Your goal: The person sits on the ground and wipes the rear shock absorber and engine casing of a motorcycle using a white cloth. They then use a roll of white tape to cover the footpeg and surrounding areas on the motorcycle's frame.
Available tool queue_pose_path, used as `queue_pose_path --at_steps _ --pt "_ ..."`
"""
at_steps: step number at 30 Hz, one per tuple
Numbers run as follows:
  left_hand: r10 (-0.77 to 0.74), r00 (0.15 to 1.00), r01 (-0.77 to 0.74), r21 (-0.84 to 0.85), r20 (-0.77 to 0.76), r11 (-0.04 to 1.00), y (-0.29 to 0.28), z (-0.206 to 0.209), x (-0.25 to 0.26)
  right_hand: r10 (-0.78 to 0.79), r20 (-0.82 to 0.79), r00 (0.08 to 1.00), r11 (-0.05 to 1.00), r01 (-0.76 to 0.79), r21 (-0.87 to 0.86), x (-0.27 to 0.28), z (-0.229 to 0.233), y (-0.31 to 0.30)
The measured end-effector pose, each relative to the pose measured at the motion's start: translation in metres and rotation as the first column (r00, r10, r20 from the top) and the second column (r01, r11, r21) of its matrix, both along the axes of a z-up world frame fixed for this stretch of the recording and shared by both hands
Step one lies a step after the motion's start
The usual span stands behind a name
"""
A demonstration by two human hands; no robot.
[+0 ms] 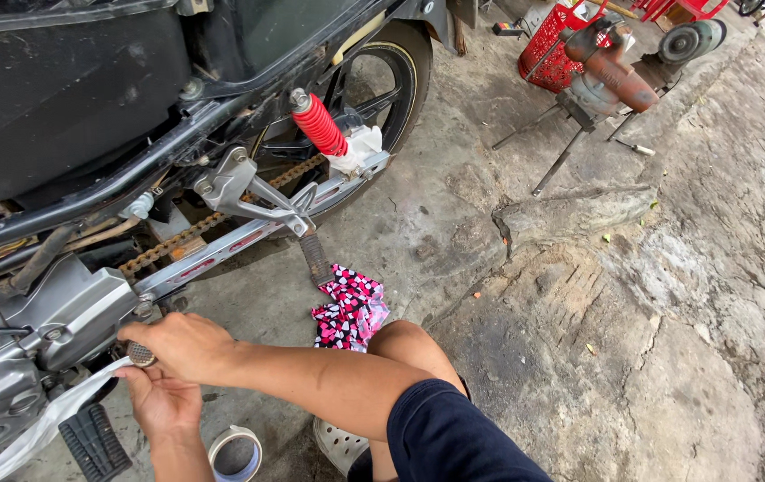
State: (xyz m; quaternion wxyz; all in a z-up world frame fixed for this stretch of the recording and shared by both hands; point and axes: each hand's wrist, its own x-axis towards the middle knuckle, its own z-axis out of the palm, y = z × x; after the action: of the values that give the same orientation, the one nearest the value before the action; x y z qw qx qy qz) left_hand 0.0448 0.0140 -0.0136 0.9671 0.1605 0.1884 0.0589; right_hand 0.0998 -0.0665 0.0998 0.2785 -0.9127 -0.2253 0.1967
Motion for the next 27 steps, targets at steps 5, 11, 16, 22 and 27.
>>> queue_pose_path --at_steps 5,11,16,22,27 --pt "-0.011 0.895 0.392 0.773 -0.446 0.498 -0.007 -0.043 -0.042 0.191 0.023 0.981 0.962 -0.183 -0.202 0.002 0.02 -0.024" --pt "0.134 0.695 0.554 0.408 -0.706 -0.726 -0.007 -0.057 -0.177 0.238 -0.098 0.966 0.868 -0.257 -0.425 0.007 0.01 -0.025" --pt "-0.071 0.775 0.131 0.27 -0.628 -0.954 -0.01 -0.094 -0.217 0.262 0.044 0.964 0.85 -0.209 -0.484 0.001 0.032 -0.041" --pt "-0.076 0.781 0.089 0.23 -0.62 -0.969 -0.034 -0.085 -0.2 0.294 0.03 0.955 0.844 -0.245 -0.478 -0.004 0.034 -0.059" --pt "-0.209 0.932 0.092 0.752 -0.295 -0.652 -0.041 -0.053 -0.164 0.358 -0.148 0.922 0.816 -0.386 -0.43 -0.001 0.059 -0.088"
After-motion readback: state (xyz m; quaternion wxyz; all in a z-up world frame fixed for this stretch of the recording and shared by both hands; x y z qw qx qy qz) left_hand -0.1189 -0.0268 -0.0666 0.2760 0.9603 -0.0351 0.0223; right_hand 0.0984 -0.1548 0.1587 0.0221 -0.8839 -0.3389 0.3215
